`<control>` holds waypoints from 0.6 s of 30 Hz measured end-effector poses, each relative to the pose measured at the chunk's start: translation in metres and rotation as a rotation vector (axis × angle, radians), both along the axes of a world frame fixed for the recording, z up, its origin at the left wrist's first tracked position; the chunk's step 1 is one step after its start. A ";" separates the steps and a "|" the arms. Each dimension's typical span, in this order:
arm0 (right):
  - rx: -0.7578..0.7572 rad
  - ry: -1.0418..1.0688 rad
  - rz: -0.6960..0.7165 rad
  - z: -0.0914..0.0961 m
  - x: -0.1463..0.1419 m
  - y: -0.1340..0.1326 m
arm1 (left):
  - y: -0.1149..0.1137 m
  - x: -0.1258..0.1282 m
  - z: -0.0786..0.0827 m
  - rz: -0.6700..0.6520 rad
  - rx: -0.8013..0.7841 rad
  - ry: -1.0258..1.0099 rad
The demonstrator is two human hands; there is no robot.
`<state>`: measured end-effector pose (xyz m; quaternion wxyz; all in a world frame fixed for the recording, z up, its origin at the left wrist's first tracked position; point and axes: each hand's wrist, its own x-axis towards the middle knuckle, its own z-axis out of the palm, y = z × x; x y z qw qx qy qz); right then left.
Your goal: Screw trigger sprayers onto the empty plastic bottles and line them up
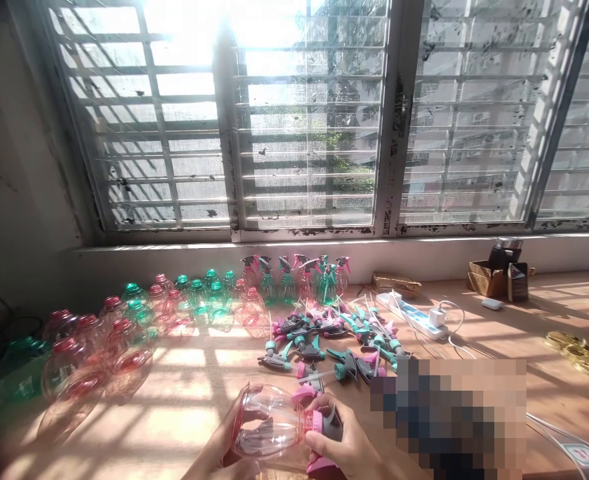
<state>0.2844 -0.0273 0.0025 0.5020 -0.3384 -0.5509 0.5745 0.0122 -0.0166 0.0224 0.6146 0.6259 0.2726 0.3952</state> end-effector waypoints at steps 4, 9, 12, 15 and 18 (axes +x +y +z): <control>0.017 0.017 -0.009 0.000 -0.001 0.001 | 0.001 -0.002 -0.001 0.034 0.031 -0.005; -0.009 0.035 -0.013 0.003 0.000 0.000 | 0.000 -0.001 -0.008 0.019 -0.050 -0.009; -0.008 0.020 -0.021 0.001 0.001 0.001 | 0.003 -0.002 -0.012 0.010 -0.037 -0.019; -0.001 0.012 -0.010 -0.004 0.000 0.002 | 0.006 -0.003 -0.014 0.006 0.010 -0.022; -0.006 0.037 0.010 -0.005 0.000 0.003 | 0.007 -0.004 -0.015 0.005 0.015 -0.021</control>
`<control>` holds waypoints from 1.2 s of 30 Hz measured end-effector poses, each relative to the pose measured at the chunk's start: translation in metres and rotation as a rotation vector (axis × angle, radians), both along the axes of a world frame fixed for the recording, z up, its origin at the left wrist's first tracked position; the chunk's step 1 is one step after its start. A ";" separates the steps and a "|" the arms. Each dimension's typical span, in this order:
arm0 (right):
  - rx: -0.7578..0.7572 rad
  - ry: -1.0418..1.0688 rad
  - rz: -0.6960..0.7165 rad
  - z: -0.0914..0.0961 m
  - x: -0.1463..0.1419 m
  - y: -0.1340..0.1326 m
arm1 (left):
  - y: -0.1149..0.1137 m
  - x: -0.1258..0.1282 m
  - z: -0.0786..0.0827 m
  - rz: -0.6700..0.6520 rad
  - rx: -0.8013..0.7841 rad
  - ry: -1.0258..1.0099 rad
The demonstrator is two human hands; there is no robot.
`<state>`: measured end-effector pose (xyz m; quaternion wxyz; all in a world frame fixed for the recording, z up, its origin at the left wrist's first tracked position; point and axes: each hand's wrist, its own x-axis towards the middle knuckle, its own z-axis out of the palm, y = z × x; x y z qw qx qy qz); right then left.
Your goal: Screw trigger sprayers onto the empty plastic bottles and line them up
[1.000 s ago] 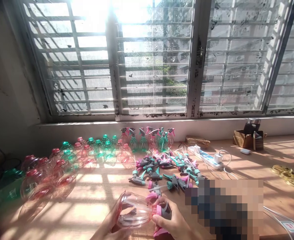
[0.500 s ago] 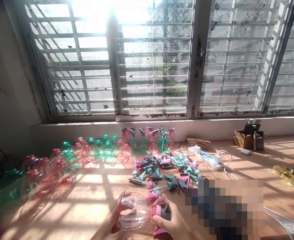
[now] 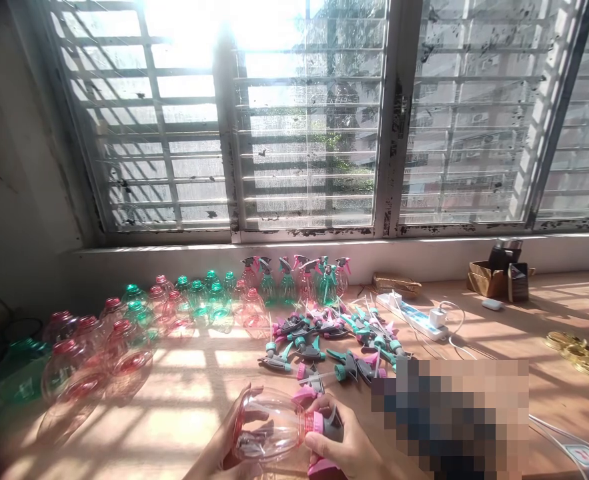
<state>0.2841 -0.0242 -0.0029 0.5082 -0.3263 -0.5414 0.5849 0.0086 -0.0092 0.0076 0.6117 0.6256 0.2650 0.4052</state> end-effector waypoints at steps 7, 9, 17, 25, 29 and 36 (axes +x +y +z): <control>-0.035 0.043 -0.028 0.002 0.001 0.001 | 0.000 0.001 -0.007 0.039 0.058 -0.007; -0.031 0.057 -0.026 0.000 0.002 0.001 | 0.000 0.001 -0.007 0.034 0.067 -0.001; 0.020 0.067 0.003 -0.008 -0.001 0.004 | -0.006 0.002 0.014 -0.039 -0.021 -0.012; -0.008 0.067 -0.015 -0.014 0.001 0.005 | -0.003 0.001 0.001 0.038 0.072 -0.044; 0.002 0.046 0.005 -0.018 0.002 0.007 | -0.004 0.001 0.009 0.035 0.031 -0.036; -0.002 0.023 -0.015 -0.011 0.001 0.005 | -0.006 0.003 0.008 -0.030 -0.021 -0.073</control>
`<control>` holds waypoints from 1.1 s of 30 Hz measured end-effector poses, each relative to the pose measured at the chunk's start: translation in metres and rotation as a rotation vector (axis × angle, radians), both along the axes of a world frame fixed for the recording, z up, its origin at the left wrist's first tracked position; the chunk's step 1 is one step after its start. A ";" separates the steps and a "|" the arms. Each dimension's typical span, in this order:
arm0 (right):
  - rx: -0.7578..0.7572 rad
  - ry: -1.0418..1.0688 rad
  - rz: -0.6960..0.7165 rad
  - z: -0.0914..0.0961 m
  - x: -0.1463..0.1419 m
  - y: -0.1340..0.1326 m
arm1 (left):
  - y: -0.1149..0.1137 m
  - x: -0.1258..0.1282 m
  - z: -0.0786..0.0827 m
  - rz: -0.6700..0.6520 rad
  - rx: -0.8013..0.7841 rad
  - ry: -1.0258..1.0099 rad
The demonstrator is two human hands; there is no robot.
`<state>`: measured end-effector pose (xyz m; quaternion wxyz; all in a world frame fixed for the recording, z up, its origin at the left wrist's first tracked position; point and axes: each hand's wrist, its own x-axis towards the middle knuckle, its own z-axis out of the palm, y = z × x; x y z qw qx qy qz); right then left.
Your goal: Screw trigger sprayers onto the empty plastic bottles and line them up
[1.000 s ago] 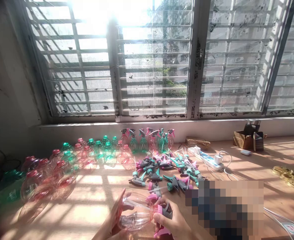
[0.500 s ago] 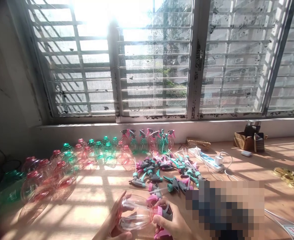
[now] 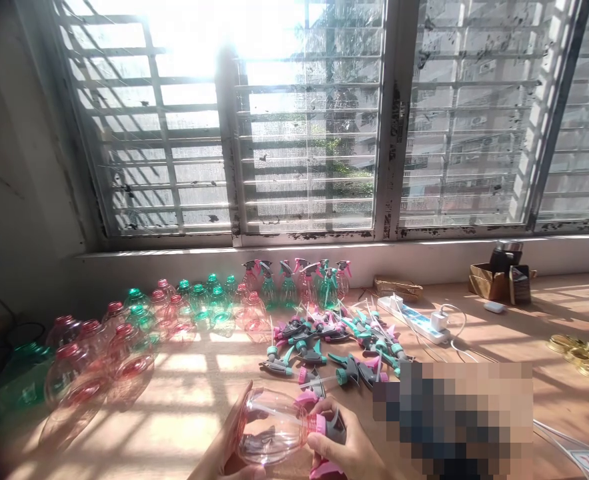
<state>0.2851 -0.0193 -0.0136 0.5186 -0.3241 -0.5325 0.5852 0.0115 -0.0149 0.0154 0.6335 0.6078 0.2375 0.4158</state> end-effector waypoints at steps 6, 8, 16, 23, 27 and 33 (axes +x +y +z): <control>0.015 -0.028 0.031 0.009 -0.001 -0.001 | 0.010 0.003 -0.019 0.077 0.043 -0.039; 0.022 -0.027 0.033 0.011 -0.001 -0.001 | 0.013 0.003 -0.022 0.091 0.075 -0.056; 0.006 -0.037 0.020 0.009 0.000 0.000 | 0.011 -0.001 -0.018 0.076 0.114 0.021; 0.020 -0.008 0.023 0.007 -0.002 0.001 | 0.014 -0.004 -0.016 0.056 0.067 0.009; 0.041 -0.004 0.021 0.009 -0.002 -0.001 | 0.021 -0.005 -0.014 -0.001 0.019 0.082; 0.002 -0.009 0.053 0.005 0.001 0.001 | 0.011 -0.003 -0.012 0.112 0.162 0.086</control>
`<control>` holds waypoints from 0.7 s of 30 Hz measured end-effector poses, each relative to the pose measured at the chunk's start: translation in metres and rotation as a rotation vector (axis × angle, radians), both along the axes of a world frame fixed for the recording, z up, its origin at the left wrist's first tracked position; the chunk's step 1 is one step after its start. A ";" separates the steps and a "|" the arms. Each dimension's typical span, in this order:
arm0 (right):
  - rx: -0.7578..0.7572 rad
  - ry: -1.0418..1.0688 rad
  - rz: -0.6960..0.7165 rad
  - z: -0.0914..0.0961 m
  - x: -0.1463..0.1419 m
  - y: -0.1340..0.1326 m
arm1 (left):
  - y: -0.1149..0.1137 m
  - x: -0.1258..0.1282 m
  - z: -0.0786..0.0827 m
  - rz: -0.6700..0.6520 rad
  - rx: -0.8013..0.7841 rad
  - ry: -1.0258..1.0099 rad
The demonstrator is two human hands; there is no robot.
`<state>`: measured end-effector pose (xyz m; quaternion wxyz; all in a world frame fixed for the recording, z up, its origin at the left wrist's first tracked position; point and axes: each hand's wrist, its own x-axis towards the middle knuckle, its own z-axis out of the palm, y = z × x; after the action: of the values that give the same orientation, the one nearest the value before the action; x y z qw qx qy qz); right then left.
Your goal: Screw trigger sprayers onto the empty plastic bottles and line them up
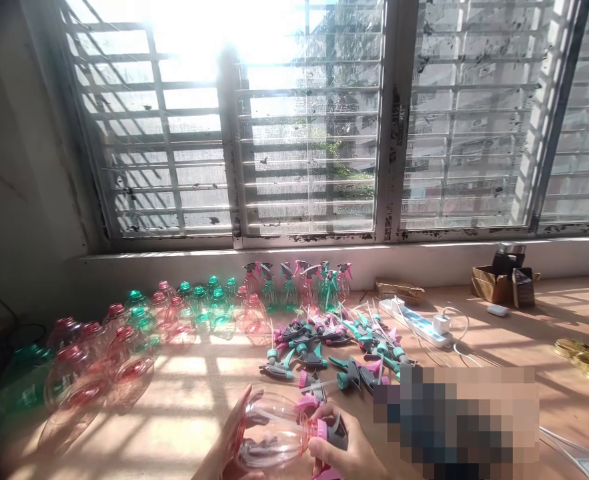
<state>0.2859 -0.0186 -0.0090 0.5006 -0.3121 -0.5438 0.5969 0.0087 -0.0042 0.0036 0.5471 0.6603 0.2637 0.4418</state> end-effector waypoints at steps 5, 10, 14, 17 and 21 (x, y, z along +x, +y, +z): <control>0.037 -0.021 -0.024 -0.001 -0.001 0.000 | -0.006 0.003 0.002 -0.002 -0.029 -0.038; 0.026 -0.036 -0.031 0.001 0.000 -0.002 | -0.007 0.003 0.003 -0.076 -0.113 -0.072; -0.001 -0.055 -0.054 0.000 0.000 -0.002 | -0.009 0.003 0.005 -0.013 -0.051 -0.051; 0.000 -0.036 -0.061 0.000 0.000 -0.002 | -0.008 0.003 0.007 -0.002 -0.020 -0.035; 0.039 -0.052 -0.025 0.001 -0.001 -0.002 | -0.005 0.005 0.005 -0.060 -0.090 -0.065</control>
<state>0.2851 -0.0205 -0.0082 0.4998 -0.3243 -0.5643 0.5715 0.0140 -0.0096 0.0088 0.5975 0.6279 0.2457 0.4340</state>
